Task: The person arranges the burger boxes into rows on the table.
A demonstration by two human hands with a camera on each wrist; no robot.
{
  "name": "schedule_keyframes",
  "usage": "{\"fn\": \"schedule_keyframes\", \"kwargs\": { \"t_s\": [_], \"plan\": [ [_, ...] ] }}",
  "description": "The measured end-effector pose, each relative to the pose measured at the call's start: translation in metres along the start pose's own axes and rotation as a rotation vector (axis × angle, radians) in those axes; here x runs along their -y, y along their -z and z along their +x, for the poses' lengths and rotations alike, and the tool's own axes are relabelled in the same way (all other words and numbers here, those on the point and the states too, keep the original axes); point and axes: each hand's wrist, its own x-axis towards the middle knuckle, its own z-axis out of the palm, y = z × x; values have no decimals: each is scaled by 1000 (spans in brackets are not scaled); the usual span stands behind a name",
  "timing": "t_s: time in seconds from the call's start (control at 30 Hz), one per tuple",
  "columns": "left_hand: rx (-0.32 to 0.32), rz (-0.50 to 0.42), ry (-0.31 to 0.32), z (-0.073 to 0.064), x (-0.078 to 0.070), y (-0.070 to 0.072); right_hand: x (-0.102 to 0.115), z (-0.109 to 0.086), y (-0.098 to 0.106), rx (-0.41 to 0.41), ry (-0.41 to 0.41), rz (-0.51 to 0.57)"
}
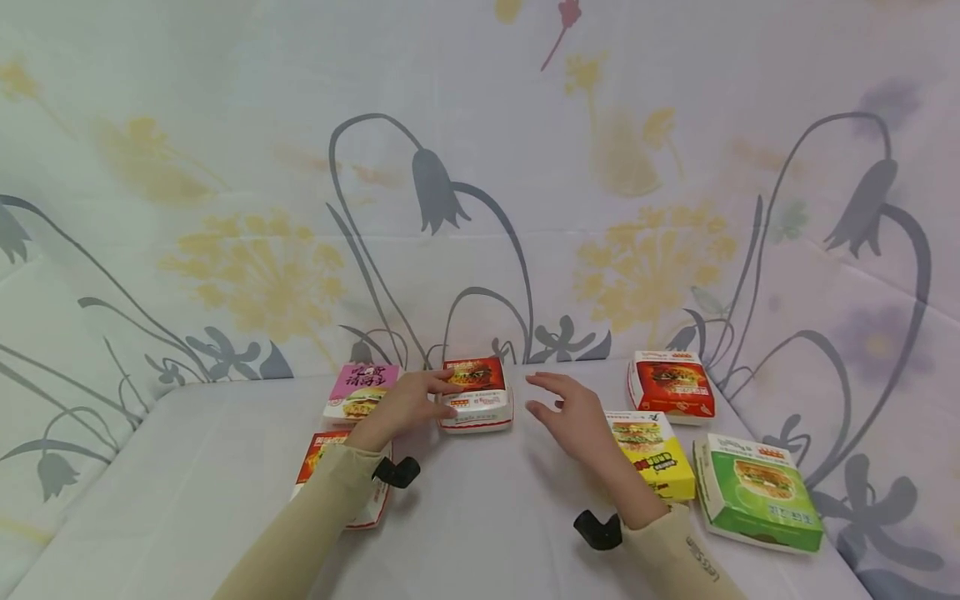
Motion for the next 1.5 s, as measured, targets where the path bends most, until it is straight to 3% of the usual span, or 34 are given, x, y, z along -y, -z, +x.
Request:
{"fn": "schedule_keyframes", "kwargs": {
  "t_s": [0.3, 0.5, 0.63, 0.83, 1.17, 1.33, 1.5],
  "plan": [
    [-3, 26, 25, 2, 2, 0, -11, -19, 45, 13, -96, -69],
    [-4, 20, 26, 3, -3, 0, -32, -33, 75, 3, -167, -133],
    [-1, 37, 37, 3, -5, 0, -48, -41, 95, 38, -207, -235],
    [7, 61, 55, 4, -7, -1, -67, -47, 118, 143, -284, -256],
    [6, 62, 55, 3, -6, -1, -85, -46, 126, 261, -207, -214],
    [16, 67, 67, 4, -6, -1, -85, -43, 124, 280, -200, -252],
    [11, 47, 68, 4, -5, 0, -83, -42, 119, 294, -185, -206]
  ]
}}
